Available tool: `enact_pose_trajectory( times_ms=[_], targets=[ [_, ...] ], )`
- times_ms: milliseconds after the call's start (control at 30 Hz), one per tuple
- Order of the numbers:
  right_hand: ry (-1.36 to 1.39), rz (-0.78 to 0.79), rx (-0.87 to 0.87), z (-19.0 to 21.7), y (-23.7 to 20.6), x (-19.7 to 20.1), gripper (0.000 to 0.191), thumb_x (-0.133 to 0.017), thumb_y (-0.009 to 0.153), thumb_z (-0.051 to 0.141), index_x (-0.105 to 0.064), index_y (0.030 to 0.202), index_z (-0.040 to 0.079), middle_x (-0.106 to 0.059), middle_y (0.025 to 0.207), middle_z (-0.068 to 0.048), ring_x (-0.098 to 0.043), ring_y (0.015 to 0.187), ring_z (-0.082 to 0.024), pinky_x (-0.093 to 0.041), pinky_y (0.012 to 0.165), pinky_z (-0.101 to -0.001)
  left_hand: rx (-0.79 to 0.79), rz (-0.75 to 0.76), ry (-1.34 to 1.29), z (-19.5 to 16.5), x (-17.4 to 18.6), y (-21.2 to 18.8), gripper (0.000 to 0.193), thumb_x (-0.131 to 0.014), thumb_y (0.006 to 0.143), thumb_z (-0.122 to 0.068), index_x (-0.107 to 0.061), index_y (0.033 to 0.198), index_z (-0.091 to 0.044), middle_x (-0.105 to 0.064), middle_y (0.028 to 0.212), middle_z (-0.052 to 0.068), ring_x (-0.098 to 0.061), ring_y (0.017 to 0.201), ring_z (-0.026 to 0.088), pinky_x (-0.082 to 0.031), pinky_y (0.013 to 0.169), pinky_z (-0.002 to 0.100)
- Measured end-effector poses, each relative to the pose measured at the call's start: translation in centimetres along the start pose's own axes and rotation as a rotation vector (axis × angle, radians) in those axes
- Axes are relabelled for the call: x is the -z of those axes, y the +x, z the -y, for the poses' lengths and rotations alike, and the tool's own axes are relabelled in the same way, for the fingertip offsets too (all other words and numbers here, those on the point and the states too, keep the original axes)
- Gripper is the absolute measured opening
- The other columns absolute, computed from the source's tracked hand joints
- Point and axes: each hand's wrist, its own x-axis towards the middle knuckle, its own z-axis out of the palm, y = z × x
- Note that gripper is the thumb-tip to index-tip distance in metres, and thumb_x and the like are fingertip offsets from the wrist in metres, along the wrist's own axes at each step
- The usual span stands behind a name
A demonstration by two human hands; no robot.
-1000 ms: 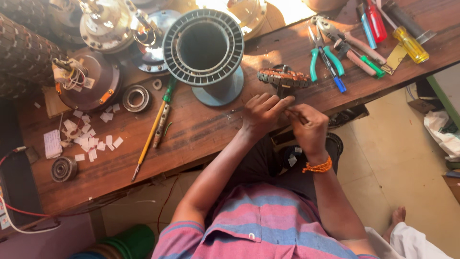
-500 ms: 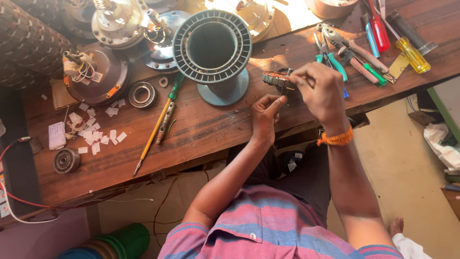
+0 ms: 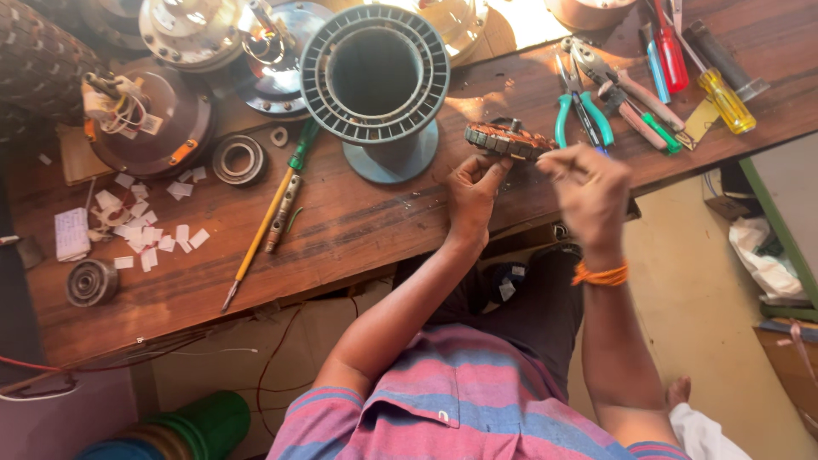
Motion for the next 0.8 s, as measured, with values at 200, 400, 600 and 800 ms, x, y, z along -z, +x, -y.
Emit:
enact_pose_trajectory(
  times_ms=[200,400,600,800],
  targets=[
    [-0.380,-0.110,0.351,-0.6,-2.3,-3.3,0.006,-0.074,0.096,-0.004,-0.071,0.101,-0.002,-0.071,0.094,-0.015,-0.070,0.083,-0.029,-0.054,0.073,-0.0366,-0.211,0.015,0.358,0.3,0.6,-0.6,0.004,-0.074,0.098,-0.011,-0.074,0.100,-0.007,-0.065,0.077,-0.005,-0.052,0.070,0.002,-0.041,0.062,0.023],
    [-0.106,-0.111,0.166,-1.0,-4.0,-4.3,0.004,-0.073,0.098,-0.001,-0.071,0.101,-0.002,-0.071,0.091,-0.011,-0.068,0.077,-0.021,-0.054,0.069,-0.0321,-1.070,0.259,1.287,-2.4,3.5,-0.2,0.034,-0.076,0.085,-0.011,-0.078,0.118,-0.019,-0.064,0.075,0.001,-0.062,0.068,0.017,-0.049,0.062,0.033],
    [-0.240,0.006,0.141,2.3,-3.4,-0.2,0.010,-0.079,0.092,0.003,-0.074,0.100,0.001,-0.069,0.086,-0.009,-0.060,0.069,-0.015,-0.048,0.064,-0.0287,-1.029,0.261,1.018,-2.0,3.7,-0.2,0.019,-0.079,0.093,-0.022,-0.075,0.111,-0.019,-0.068,0.080,0.000,-0.064,0.068,0.016,-0.048,0.063,0.031],
    [-0.259,0.058,0.241,4.5,1.5,-0.1,0.007,-0.078,0.095,0.002,-0.074,0.101,0.002,-0.068,0.087,-0.007,-0.059,0.070,-0.014,-0.045,0.064,-0.0287,-0.144,0.125,0.288,-0.9,2.2,-0.9,0.011,-0.077,0.096,-0.018,-0.076,0.100,-0.008,-0.065,0.074,-0.007,-0.051,0.061,0.001,-0.038,0.054,0.021]
  ],
)
